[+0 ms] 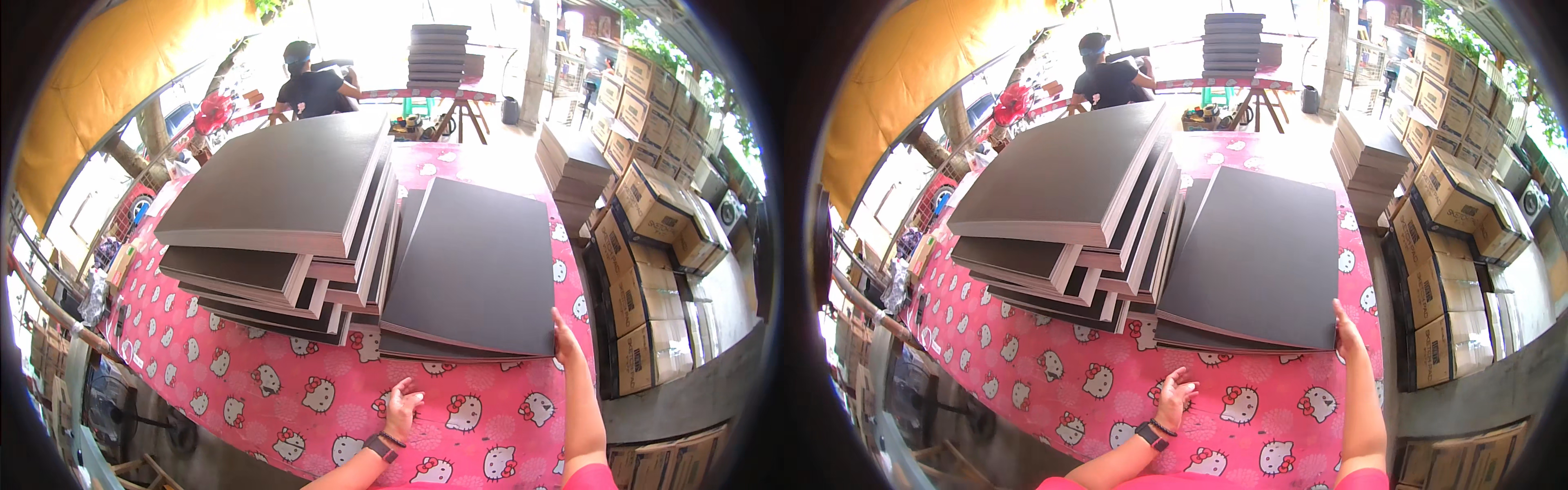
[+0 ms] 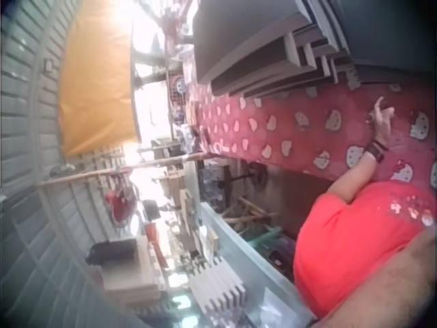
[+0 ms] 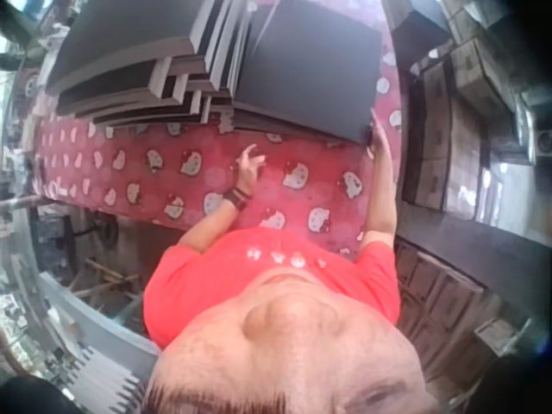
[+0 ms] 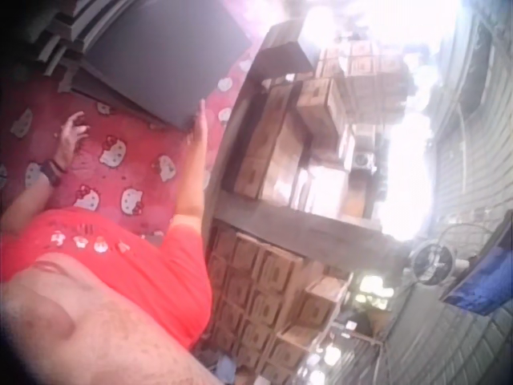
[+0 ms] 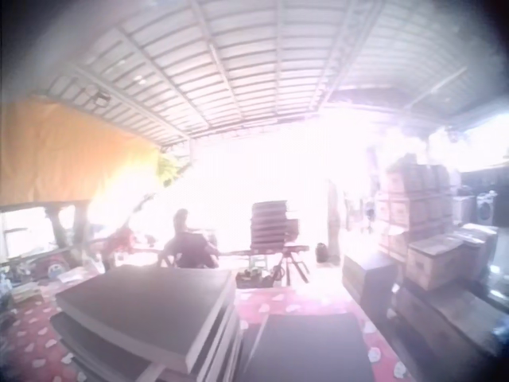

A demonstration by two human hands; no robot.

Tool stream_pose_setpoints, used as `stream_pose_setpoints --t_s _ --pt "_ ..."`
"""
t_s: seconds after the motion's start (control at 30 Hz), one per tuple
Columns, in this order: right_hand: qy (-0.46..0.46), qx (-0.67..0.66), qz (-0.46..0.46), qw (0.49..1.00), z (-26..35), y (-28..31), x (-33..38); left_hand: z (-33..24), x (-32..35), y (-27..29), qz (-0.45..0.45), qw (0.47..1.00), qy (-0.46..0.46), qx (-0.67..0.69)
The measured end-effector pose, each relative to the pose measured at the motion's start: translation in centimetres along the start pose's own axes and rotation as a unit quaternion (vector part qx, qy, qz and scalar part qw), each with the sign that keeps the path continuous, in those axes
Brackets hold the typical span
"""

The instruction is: The person stacks large black book covers or portfolio folders by hand onto a table, flipping through the pages of each cover before placing it on the stack.

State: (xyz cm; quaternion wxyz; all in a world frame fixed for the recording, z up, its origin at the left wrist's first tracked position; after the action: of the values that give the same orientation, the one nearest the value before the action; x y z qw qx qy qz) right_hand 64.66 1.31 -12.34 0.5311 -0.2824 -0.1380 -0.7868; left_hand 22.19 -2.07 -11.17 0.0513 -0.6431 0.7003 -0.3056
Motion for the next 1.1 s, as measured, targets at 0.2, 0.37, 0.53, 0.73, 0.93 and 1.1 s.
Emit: stream_pose_setpoints --t_s 0.2,0.37,0.53,0.73,0.93,1.1 --pt "0.062 0.085 0.016 0.994 2.8 -5.8 5.1 -0.4 0.2 -1.2 -0.008 0.979 0.162 0.125" --pt "0.121 0.101 -0.046 0.986 2.3 -5.8 9.5 1.7 0.9 -2.6 0.052 0.951 0.257 0.164" --pt "0.022 0.133 -0.137 0.981 -5.3 -10.5 20.3 2.1 4.4 -1.9 0.053 0.943 0.275 0.178" --pt "0.074 -0.067 -0.161 0.982 -17.6 -18.8 33.1 1.5 10.1 0.1 -0.04 0.993 0.08 0.078" --pt "-0.069 0.263 0.133 0.953 -23.5 -25.6 43.1 -4.4 15.1 7.8 0.026 0.993 0.093 0.068" --pt "0.246 0.167 -0.1 0.949 -13.8 -21.9 49.9 -10.0 20.5 20.8 0.003 0.998 0.052 0.04"
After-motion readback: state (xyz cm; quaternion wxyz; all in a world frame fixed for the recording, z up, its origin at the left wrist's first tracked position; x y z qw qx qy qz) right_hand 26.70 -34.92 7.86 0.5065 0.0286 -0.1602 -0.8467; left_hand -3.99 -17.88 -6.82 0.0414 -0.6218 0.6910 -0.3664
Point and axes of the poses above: each hand's wrist, its own x-axis away from the middle knuckle, its own y-axis out of the back of the hand, z = x × y, the point moved 4 cm from there along -x, towards the middle knuckle, and after that the axes turned 10 degrees about x, right-handed, at the moved point
